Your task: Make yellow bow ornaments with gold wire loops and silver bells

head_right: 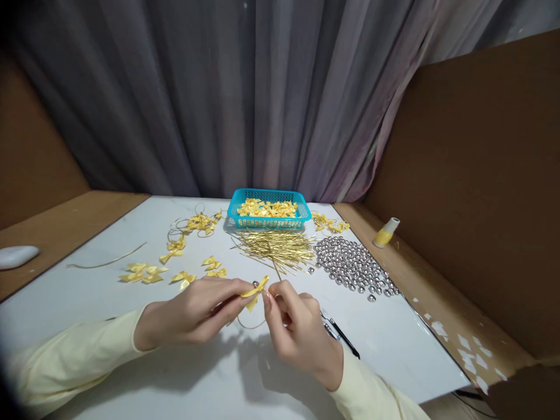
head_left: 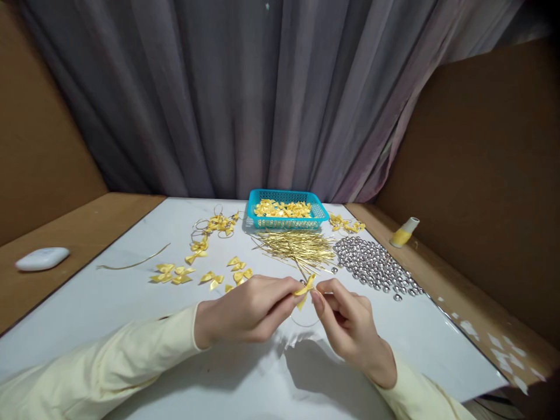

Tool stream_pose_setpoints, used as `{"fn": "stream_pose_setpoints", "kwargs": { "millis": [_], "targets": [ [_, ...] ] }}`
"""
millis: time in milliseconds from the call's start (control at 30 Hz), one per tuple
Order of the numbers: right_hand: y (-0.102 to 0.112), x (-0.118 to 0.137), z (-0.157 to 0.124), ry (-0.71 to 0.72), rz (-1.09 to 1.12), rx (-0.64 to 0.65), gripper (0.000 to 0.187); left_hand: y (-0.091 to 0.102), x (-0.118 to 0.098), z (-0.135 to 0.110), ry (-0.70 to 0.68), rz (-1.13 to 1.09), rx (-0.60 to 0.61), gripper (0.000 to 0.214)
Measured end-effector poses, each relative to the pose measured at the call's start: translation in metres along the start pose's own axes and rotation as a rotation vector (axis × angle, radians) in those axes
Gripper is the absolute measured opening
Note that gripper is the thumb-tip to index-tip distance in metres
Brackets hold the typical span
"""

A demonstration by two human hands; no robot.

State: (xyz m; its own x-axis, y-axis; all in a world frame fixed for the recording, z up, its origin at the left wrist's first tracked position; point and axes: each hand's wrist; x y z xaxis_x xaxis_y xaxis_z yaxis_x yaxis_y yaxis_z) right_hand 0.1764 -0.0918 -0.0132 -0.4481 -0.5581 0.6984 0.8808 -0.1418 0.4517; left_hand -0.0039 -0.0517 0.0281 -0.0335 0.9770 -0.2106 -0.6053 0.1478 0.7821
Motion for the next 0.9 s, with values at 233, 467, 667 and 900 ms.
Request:
{"fn": "stream_pose_setpoints", "kwargs": {
  "millis": [233, 467, 667, 900],
  "targets": [
    [0.0, -0.001, 0.0, -0.077, 0.041, 0.028, 0.007, -0.001, -0.001, -0.001, 0.016, 0.024, -0.023, 0.015],
    [0.008, 0.003, 0.003, -0.187, 0.116, 0.128, 0.016, -0.002, 0.0, 0.0, 0.023, 0.024, -0.054, 0.013],
    [0.011, 0.004, 0.004, -0.265, 0.179, 0.241, 0.024, -0.003, 0.001, 0.0, 0.015, 0.015, -0.062, 0.014],
    [0.013, 0.004, 0.004, -0.27, 0.206, 0.308, 0.03, -0.003, 0.001, -0.001, 0.054, 0.016, -0.074, 0.013]
  ]
}}
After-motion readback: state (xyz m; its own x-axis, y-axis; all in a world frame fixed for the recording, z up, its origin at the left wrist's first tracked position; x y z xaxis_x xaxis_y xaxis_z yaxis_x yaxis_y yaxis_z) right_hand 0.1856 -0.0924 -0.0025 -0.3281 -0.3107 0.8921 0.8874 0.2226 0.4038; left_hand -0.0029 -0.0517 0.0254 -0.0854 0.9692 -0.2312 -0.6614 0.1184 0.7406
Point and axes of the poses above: each hand's wrist, its own z-axis towards the middle knuckle, its own y-axis out of the back of the hand, x = y × z, and after that the axes turned 11 degrees about -y, right-handed
